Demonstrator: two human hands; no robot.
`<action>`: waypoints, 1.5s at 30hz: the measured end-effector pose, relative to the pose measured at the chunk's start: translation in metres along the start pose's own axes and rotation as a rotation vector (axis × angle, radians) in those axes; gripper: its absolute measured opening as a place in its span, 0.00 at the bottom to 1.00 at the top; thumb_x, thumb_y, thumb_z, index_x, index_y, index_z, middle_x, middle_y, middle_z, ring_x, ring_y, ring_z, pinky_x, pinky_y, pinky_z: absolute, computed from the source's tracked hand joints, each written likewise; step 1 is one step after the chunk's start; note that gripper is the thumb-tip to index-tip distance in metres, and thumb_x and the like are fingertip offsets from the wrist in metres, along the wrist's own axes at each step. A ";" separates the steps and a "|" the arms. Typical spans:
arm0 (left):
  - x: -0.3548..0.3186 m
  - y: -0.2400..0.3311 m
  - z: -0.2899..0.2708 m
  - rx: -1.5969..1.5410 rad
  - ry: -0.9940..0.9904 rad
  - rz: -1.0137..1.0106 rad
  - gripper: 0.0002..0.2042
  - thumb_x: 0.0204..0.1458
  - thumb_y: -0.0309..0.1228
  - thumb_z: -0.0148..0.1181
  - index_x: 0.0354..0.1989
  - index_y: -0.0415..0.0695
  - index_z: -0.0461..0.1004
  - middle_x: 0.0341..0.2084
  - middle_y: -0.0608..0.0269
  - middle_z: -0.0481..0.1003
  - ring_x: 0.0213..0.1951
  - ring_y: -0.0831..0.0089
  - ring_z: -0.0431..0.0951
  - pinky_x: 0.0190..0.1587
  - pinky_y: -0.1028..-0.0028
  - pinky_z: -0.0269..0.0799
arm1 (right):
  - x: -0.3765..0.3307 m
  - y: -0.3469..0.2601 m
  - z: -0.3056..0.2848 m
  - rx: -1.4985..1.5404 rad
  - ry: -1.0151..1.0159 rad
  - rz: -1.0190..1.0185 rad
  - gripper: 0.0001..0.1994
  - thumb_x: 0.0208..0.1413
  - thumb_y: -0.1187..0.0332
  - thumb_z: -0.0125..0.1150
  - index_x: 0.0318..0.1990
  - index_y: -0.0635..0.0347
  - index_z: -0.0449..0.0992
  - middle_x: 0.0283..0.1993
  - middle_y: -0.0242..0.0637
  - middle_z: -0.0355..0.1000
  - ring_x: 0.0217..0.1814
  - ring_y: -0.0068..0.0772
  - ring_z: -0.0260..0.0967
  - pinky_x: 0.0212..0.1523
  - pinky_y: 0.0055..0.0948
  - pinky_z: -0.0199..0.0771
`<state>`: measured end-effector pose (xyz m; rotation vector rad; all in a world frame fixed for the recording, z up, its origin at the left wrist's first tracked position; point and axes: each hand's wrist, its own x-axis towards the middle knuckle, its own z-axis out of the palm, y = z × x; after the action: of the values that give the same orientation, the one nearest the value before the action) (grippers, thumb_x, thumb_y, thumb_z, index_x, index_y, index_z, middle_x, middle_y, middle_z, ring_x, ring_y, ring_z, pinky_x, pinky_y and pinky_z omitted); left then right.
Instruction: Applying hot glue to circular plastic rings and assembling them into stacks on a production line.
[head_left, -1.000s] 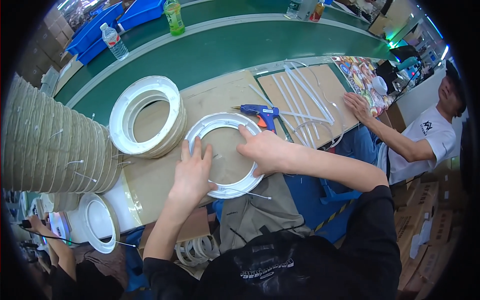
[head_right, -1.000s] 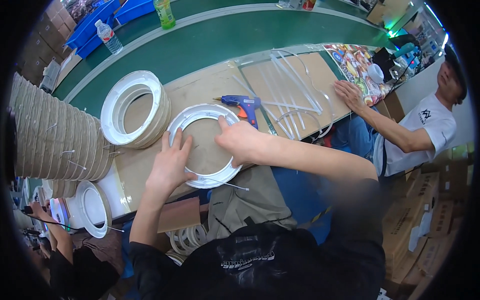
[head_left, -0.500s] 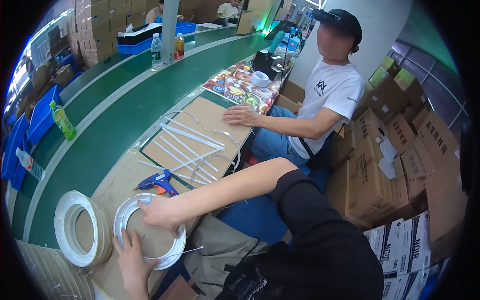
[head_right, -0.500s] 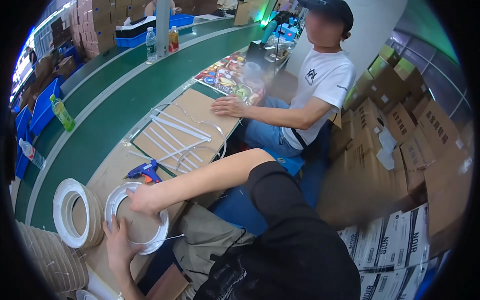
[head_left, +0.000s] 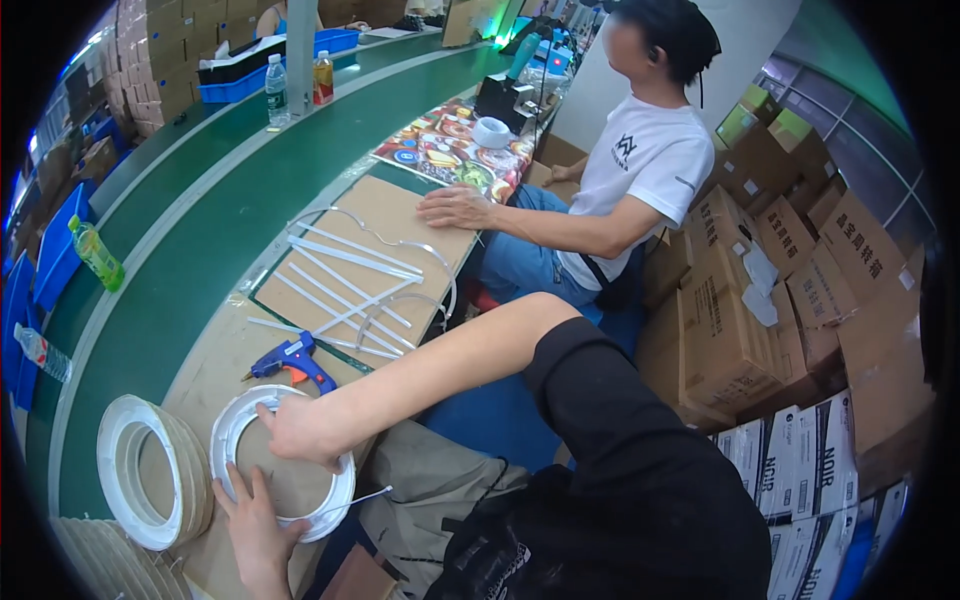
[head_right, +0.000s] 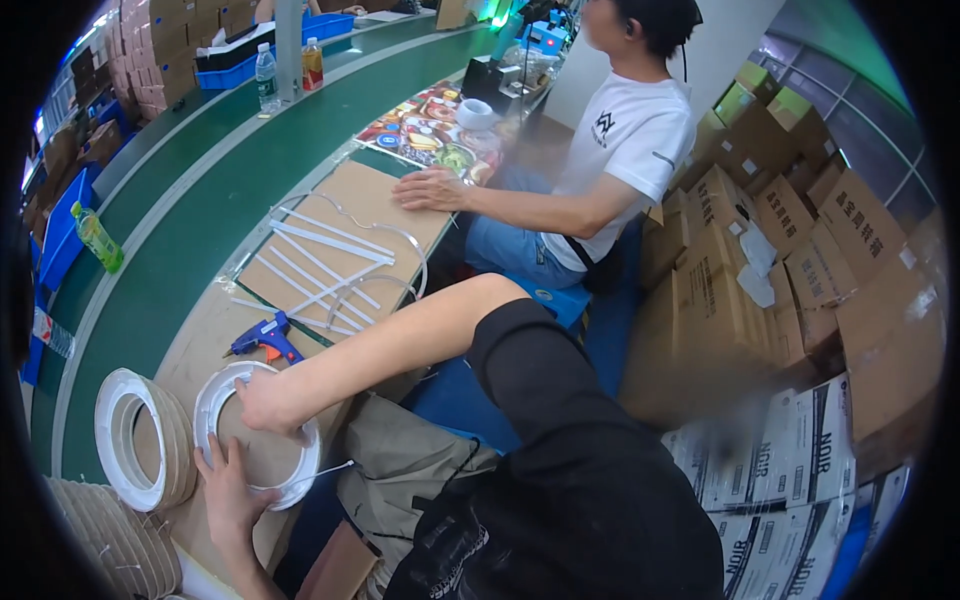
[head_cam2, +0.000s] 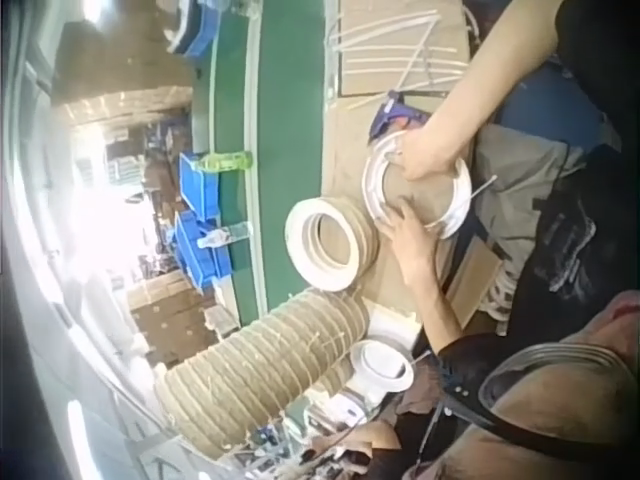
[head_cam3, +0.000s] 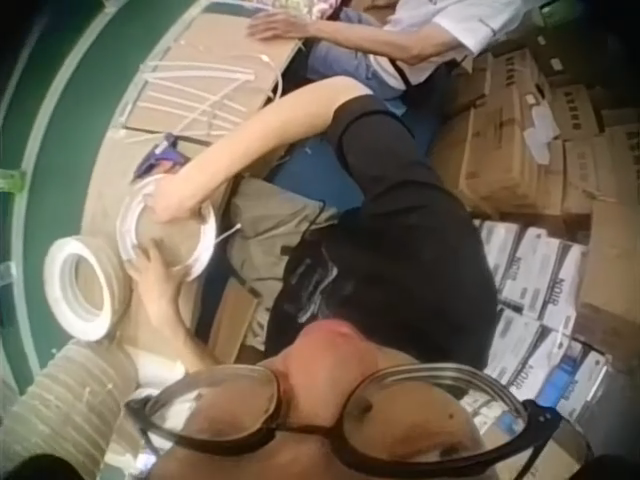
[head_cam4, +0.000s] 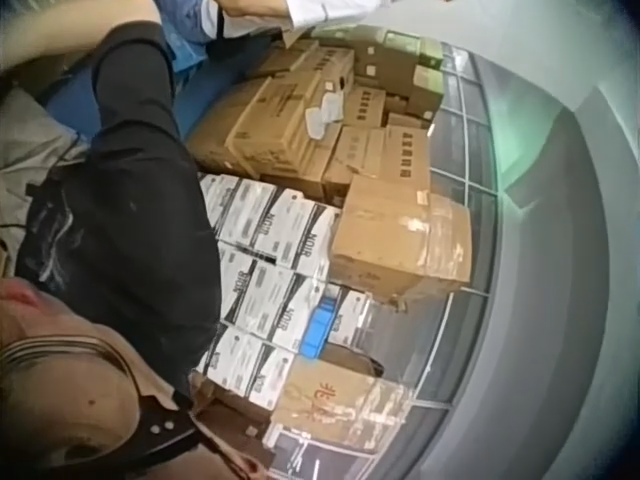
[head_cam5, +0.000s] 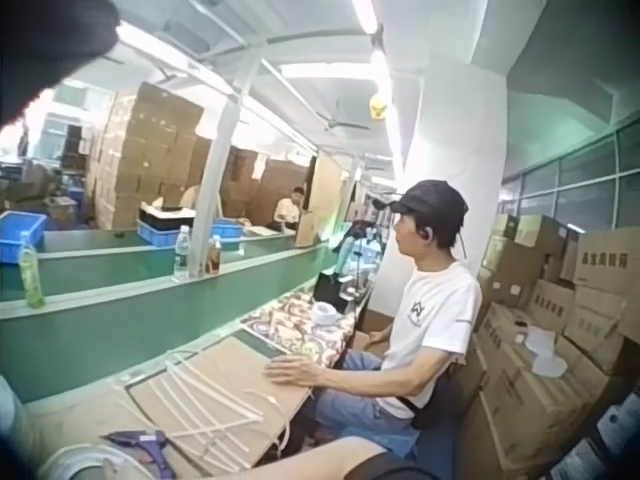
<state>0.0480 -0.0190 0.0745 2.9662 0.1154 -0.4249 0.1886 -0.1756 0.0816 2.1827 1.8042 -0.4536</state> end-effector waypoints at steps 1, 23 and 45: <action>0.001 -0.001 -0.001 0.002 -0.004 0.006 0.52 0.22 0.34 0.82 0.64 0.40 0.62 0.69 0.40 0.53 0.70 0.38 0.49 0.63 0.51 0.64 | 0.001 0.000 -0.001 0.006 -0.001 0.005 0.39 0.30 0.50 0.81 0.52 0.63 0.78 0.68 0.78 0.49 0.46 0.55 0.78 0.42 0.39 0.79; -0.013 -0.013 0.000 -0.025 0.152 0.152 0.37 0.41 0.35 0.70 0.61 0.32 0.63 0.62 0.36 0.62 0.70 0.40 0.51 0.70 0.46 0.49 | -0.021 0.026 0.002 0.607 0.597 0.094 0.19 0.47 0.59 0.70 0.42 0.61 0.76 0.53 0.51 0.71 0.43 0.50 0.74 0.43 0.42 0.75; -0.054 0.064 0.090 -0.700 0.158 1.116 0.08 0.44 0.32 0.65 0.29 0.44 0.72 0.16 0.69 0.68 0.23 0.73 0.74 0.21 0.72 0.69 | -0.042 0.060 0.049 1.389 0.522 0.723 0.20 0.56 0.61 0.65 0.49 0.67 0.71 0.27 0.31 0.76 0.26 0.15 0.73 0.22 0.12 0.64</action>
<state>-0.0227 -0.0986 0.0127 1.9414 -1.0640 0.0254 0.2373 -0.2446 0.0545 3.8788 0.5353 -1.2684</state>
